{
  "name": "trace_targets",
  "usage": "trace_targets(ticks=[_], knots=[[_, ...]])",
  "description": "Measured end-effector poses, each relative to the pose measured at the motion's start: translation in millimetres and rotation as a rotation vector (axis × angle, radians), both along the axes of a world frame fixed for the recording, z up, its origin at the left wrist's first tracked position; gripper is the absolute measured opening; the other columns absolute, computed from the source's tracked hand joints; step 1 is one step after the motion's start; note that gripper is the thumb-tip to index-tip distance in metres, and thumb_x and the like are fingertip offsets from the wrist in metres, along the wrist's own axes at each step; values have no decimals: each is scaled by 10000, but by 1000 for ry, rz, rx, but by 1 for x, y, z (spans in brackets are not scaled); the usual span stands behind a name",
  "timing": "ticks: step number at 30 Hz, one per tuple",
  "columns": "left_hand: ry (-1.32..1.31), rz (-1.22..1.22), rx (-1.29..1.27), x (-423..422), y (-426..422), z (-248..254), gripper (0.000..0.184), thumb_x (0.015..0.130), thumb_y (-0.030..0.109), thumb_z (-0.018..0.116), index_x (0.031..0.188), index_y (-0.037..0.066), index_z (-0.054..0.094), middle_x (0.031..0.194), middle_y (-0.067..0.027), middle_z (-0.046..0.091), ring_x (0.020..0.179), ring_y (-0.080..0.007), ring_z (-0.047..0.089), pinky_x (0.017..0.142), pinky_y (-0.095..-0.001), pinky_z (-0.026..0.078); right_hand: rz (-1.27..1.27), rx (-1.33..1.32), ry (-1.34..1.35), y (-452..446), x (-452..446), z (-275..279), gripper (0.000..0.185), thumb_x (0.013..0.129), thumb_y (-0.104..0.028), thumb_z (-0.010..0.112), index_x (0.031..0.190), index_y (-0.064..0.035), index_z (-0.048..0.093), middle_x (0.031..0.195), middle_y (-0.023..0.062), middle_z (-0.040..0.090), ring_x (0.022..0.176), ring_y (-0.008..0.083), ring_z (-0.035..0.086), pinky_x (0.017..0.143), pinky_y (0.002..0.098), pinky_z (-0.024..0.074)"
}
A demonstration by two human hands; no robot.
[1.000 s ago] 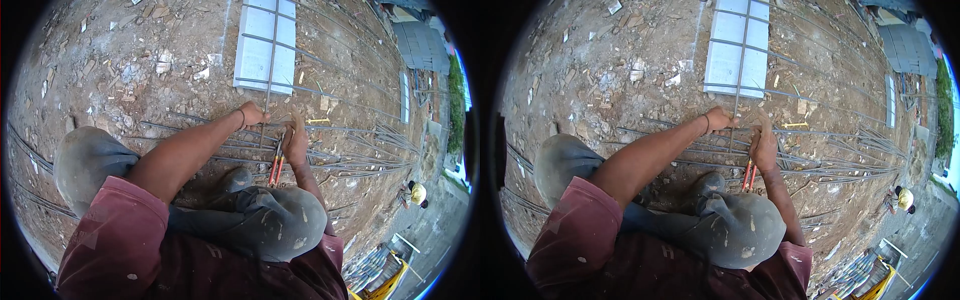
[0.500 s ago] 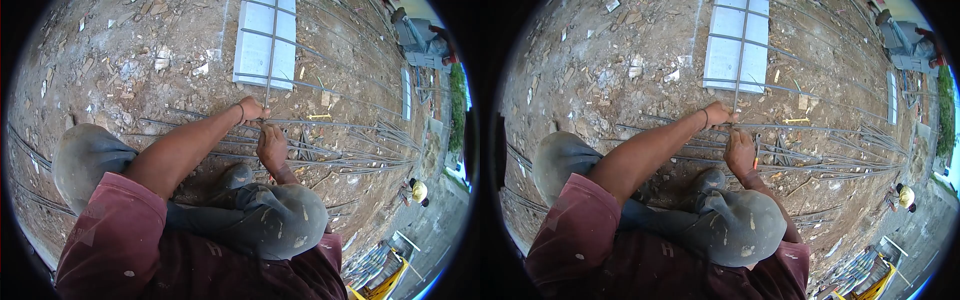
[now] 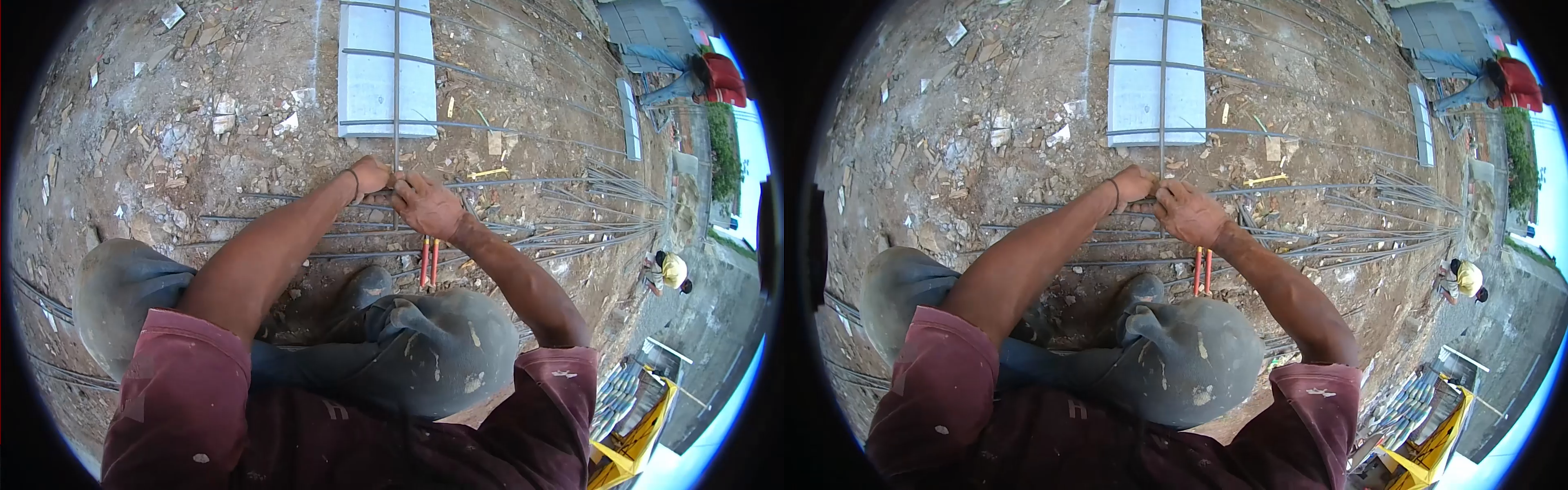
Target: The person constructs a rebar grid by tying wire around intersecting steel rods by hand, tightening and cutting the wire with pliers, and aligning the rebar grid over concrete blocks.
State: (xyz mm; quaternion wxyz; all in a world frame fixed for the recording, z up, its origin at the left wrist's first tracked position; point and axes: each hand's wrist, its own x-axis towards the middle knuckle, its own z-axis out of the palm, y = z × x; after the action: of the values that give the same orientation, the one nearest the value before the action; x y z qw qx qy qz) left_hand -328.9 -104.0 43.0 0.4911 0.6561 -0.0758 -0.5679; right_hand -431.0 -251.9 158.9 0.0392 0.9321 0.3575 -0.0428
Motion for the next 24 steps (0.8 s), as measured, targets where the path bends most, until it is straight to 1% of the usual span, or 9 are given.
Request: trace_targets(ticks=[2,6,8,12,14,15,18,19,24], knots=[[74,64,-28,-5,-8,-38,211,909,212,672,812,38,740,647,-83,656,481,-184,582,397,-361,407,26,-40,-19,4,3,-3,179,851,-193,600,891,-26,648,991,128,597,969,275,579,823,378,528],[32,19,2,-4,-1,10,176,950,94,565,848,68,706,689,-47,628,501,-145,563,401,-320,397,-339,-128,145,21,-4,-15,178,892,-140,556,979,-17,649,976,183,680,929,325,651,789,411,541],[135,120,-102,-12,-4,-19,193,968,169,634,844,68,742,673,-52,651,471,-139,549,396,-327,393,-647,140,262,25,-8,-16,164,849,-123,594,933,-8,675,853,214,712,842,369,698,753,445,553],[118,23,-24,-7,-1,13,259,1018,272,650,903,49,711,739,-40,650,509,-119,528,416,-287,387,-1207,415,170,26,-4,-47,125,835,-103,652,812,14,690,719,196,697,649,315,692,594,436,544],[151,34,-14,-6,-2,15,259,1027,270,642,916,39,683,766,-39,642,535,-120,527,426,-267,383,-1916,1375,636,23,-1,-48,181,850,-97,710,718,23,683,651,143,665,521,228,626,462,389,482],[166,33,-29,-6,-3,8,302,1030,320,638,937,37,684,778,-39,647,536,-114,518,427,-260,384,-1924,1361,616,25,-1,-33,212,857,-24,683,664,27,612,612,133,604,496,209,588,382,355,416],[205,33,-49,-8,-2,11,330,1033,356,637,974,36,695,789,-37,653,544,-99,518,436,-244,391,-1751,1487,587,18,-22,-44,216,860,-61,710,689,42,626,584,123,607,473,212,584,414,378,436],[183,38,-47,-10,-2,10,343,1028,372,642,976,37,698,789,-36,654,547,-100,521,443,-244,391,-1644,1131,496,12,-33,-39,212,904,-109,713,755,37,675,635,82,641,525,155,586,479,341,455],[-10,10,-44,-18,-3,9,405,1006,421,665,940,24,706,786,-23,655,563,-110,551,476,-260,404,-1690,840,-528,-4,-120,-18,169,924,-96,692,1053,-4,635,775,157,675,671,314,656,647,417,517]])
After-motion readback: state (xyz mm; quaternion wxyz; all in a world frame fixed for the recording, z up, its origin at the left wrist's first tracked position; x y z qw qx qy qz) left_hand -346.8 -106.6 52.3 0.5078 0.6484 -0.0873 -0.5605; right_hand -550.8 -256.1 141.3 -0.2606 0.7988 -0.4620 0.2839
